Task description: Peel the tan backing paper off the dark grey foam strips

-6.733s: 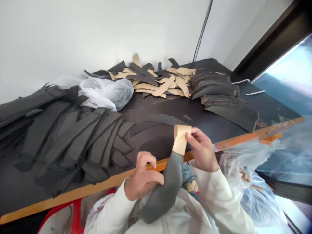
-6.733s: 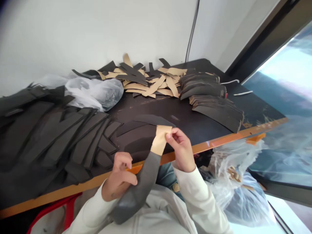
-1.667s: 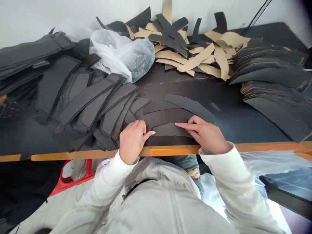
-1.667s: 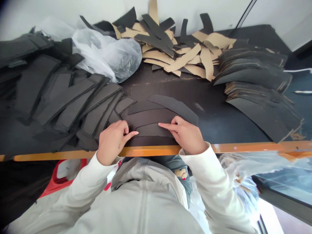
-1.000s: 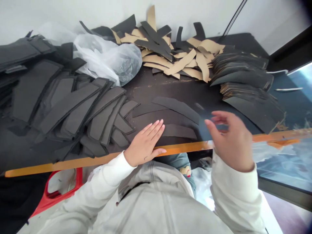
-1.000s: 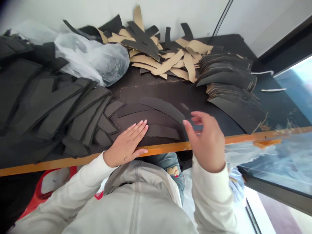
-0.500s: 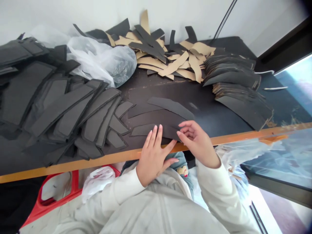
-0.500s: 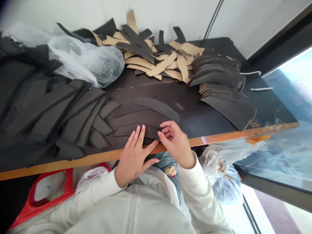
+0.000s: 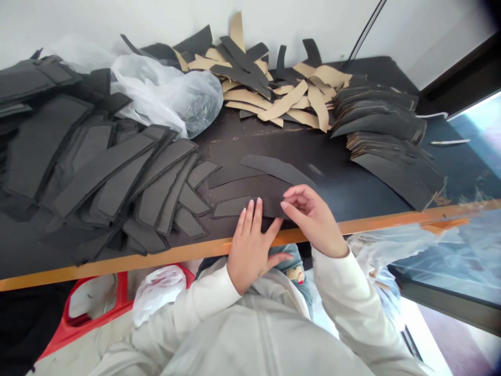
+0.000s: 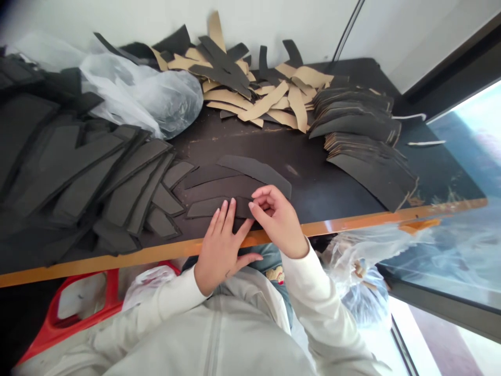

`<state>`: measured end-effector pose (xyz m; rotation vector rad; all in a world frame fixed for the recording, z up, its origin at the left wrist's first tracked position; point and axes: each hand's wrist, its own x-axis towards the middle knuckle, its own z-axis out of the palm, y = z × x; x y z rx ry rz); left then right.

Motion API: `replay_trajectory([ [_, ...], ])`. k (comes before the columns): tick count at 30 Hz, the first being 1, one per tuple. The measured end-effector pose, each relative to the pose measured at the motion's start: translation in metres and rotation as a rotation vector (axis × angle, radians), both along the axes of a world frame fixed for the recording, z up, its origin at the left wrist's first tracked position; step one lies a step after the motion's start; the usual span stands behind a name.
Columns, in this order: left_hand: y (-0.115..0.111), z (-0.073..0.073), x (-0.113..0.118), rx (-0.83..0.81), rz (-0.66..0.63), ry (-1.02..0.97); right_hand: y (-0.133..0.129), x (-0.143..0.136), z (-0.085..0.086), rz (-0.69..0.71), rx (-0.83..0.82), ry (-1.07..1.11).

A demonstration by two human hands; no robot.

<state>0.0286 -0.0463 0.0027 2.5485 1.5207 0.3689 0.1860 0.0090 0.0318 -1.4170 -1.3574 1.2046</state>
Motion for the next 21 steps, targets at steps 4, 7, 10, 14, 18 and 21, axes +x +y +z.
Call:
replay_trajectory([
  [4, -0.001, -0.003, 0.001, -0.015, 0.05, -0.003, -0.004, -0.002, -0.001, -0.006, 0.03, -0.122],
  [7, 0.0, -0.007, 0.001, -0.003, 0.054, -0.028, -0.006, -0.008, 0.005, 0.01, 0.084, -0.09],
  [10, 0.002, -0.008, 0.001, 0.004, 0.048, -0.035, -0.004, -0.013, 0.014, 0.06, 0.162, -0.066],
  [14, 0.002, -0.006, -0.001, -0.008, 0.032, -0.007, 0.002, -0.001, 0.016, 0.033, 0.191, -0.273],
  [18, 0.002, -0.003, -0.008, 0.016, -0.042, 0.001, 0.001, 0.018, 0.001, 0.003, 0.057, -0.481],
  [21, 0.002, -0.001, -0.014, 0.061, -0.075, 0.006, -0.004, 0.022, -0.008, -0.012, 0.013, -0.504],
])
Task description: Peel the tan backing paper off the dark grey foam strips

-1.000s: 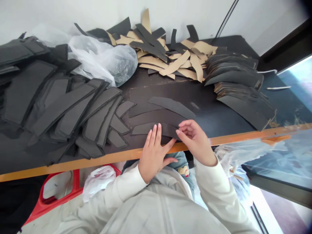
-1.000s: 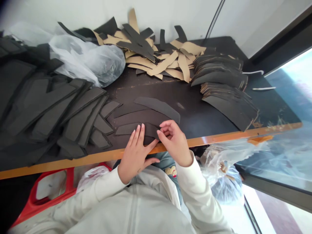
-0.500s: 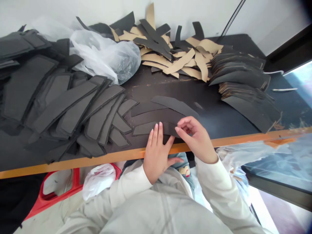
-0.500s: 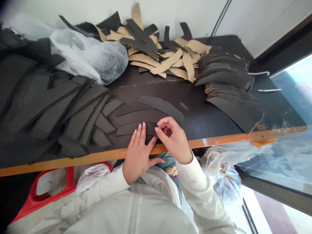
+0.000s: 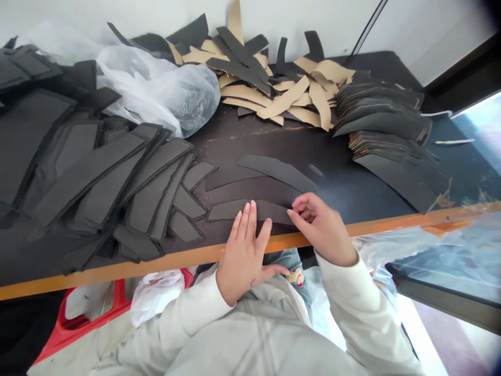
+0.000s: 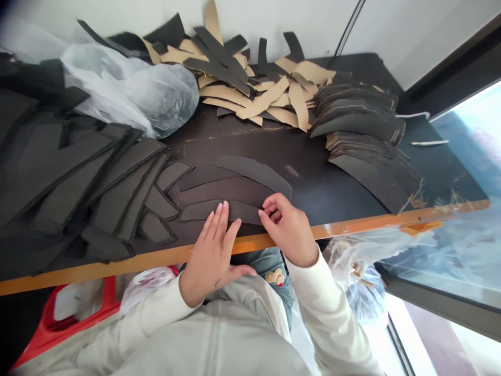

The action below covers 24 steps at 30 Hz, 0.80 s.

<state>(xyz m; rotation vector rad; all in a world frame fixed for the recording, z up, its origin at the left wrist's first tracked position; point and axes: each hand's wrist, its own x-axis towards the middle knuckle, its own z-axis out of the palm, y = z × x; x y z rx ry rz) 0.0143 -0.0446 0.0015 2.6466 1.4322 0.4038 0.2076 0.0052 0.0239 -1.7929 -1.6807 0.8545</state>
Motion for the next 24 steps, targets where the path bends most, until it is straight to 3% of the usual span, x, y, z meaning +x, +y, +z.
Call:
replay_trajectory([
  [7, 0.005, 0.008, 0.003, -0.02, 0.067, 0.147, -0.003, -0.003, 0.002, -0.029, -0.012, -0.048],
  [13, 0.018, 0.017, 0.007, -0.019, 0.131, 0.149, 0.0, -0.003, 0.005, 0.0, -0.032, -0.052],
  [19, 0.032, 0.013, 0.004, -0.036, -0.105, 0.118, 0.002, -0.005, 0.004, 0.025, 0.002, -0.055],
  [24, 0.033, 0.006, 0.002, -0.106, -0.131, 0.084, 0.003, -0.003, 0.005, 0.053, -0.012, -0.092],
])
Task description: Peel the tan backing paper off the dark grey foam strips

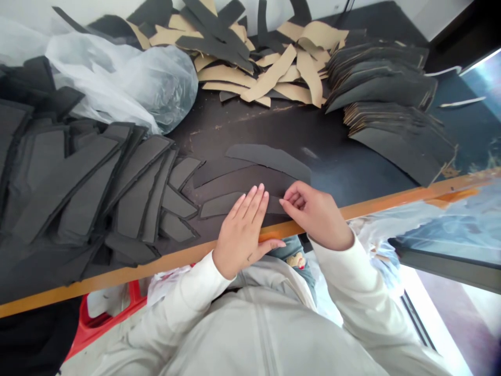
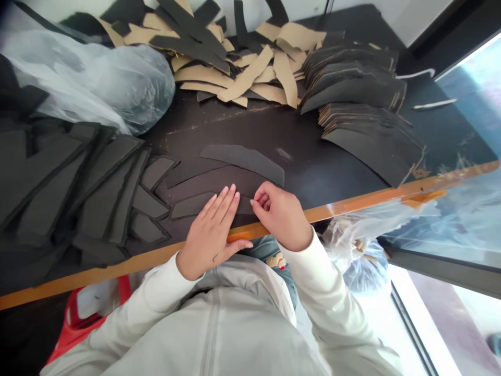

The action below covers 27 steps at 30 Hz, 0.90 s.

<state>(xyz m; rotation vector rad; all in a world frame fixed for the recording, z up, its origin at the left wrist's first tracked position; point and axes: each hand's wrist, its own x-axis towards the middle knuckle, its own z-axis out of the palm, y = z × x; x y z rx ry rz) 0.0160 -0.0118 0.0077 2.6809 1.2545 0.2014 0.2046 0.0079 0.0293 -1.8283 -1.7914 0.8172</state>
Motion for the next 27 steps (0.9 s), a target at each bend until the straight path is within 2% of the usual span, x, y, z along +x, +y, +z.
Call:
replay_trajectory([
  [7, 0.0, 0.0, -0.001, -0.028, -0.007, -0.044, 0.003, 0.006, 0.004, 0.089, -0.046, -0.115],
  [12, 0.0, -0.003, -0.002, -0.029, -0.004, -0.078, -0.009, -0.009, 0.009, 0.083, 0.064, -0.425],
  [16, 0.0, -0.004, -0.002, -0.028, -0.007, -0.096, -0.018, -0.018, 0.023, 0.083, 0.038, -0.635],
  [21, 0.0, -0.003, -0.002, -0.017, -0.003, -0.103, -0.024, 0.009, 0.037, -0.035, 0.081, -0.809],
  [24, 0.0, -0.004, -0.001, -0.009, -0.005, -0.109, -0.035, 0.02, 0.039, -0.1, 0.173, -0.734],
  [27, -0.001, -0.006, 0.0, -0.005, -0.009, -0.119, -0.048, 0.008, 0.026, -0.046, 0.303, -0.496],
])
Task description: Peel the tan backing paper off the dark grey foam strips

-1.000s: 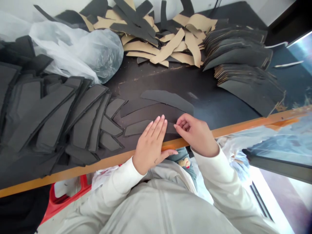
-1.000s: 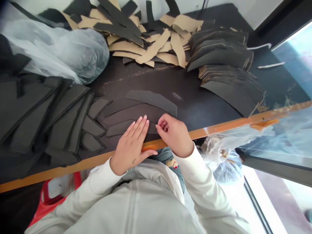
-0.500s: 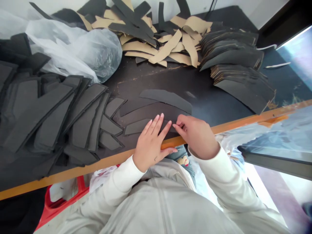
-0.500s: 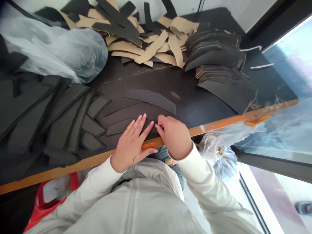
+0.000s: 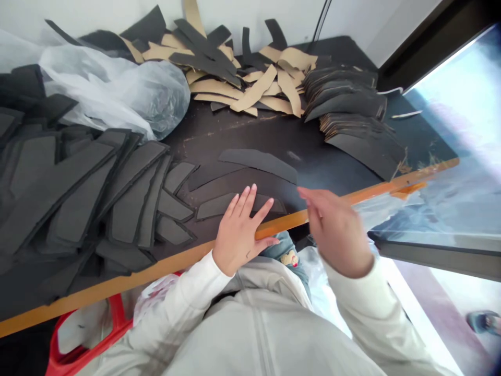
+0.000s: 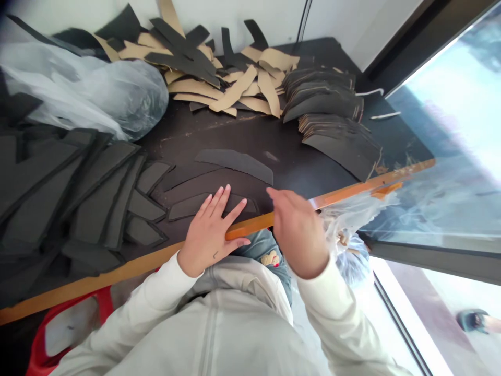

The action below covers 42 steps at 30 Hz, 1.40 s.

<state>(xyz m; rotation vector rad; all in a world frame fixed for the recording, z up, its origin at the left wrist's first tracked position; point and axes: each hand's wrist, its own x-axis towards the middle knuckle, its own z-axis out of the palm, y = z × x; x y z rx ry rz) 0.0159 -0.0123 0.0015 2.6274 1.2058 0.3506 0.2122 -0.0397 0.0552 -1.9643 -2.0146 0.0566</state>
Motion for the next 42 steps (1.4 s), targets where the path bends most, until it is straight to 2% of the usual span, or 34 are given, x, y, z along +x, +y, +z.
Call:
replay_trajectory([
  [3, 0.002, 0.002, -0.003, -0.003, -0.043, -0.022, -0.006, -0.023, -0.026, 0.184, 0.029, 0.095],
  [6, 0.003, 0.01, -0.018, 0.011, -0.046, -0.025, -0.008, -0.035, -0.05, 0.267, 0.01, 0.013],
  [9, 0.0, 0.017, -0.043, 0.063, 0.07, 0.025, -0.008, -0.035, -0.064, 0.278, 0.03, -0.081],
  [12, -0.006, 0.015, -0.066, 0.076, 0.174, 0.1, -0.008, -0.03, -0.069, 0.302, 0.064, -0.115],
  [15, -0.012, 0.008, -0.079, 0.067, 0.201, 0.127, -0.009, -0.027, -0.073, 0.324, 0.088, -0.099],
  [18, -0.014, 0.008, -0.089, 0.081, 0.229, 0.05, -0.01, -0.021, -0.073, 0.341, 0.097, -0.009],
  [22, -0.018, 0.022, -0.113, 0.141, 0.319, -0.17, -0.012, -0.013, -0.06, 0.272, 0.182, 0.133],
  [25, -0.02, 0.032, -0.126, 0.17, 0.347, -0.233, -0.009, -0.017, -0.047, 0.314, 0.231, 0.162],
  [28, -0.018, 0.034, -0.12, 0.126, 0.27, -0.145, 0.001, -0.034, -0.044, 0.432, 0.199, 0.125],
  [32, -0.015, 0.026, -0.094, 0.082, 0.11, 0.032, 0.01, -0.06, -0.054, 0.506, 0.087, -0.019],
  [35, -0.019, 0.019, -0.081, 0.098, 0.049, 0.089, 0.011, -0.065, -0.059, 0.546, 0.042, -0.081],
  [39, -0.034, 0.012, -0.083, 0.158, 0.032, 0.106, 0.022, -0.044, -0.054, 0.577, 0.025, -0.036],
  [42, -0.049, 0.007, -0.091, 0.262, 0.021, 0.044, 0.045, -0.013, -0.055, 0.407, 0.118, -0.026],
])
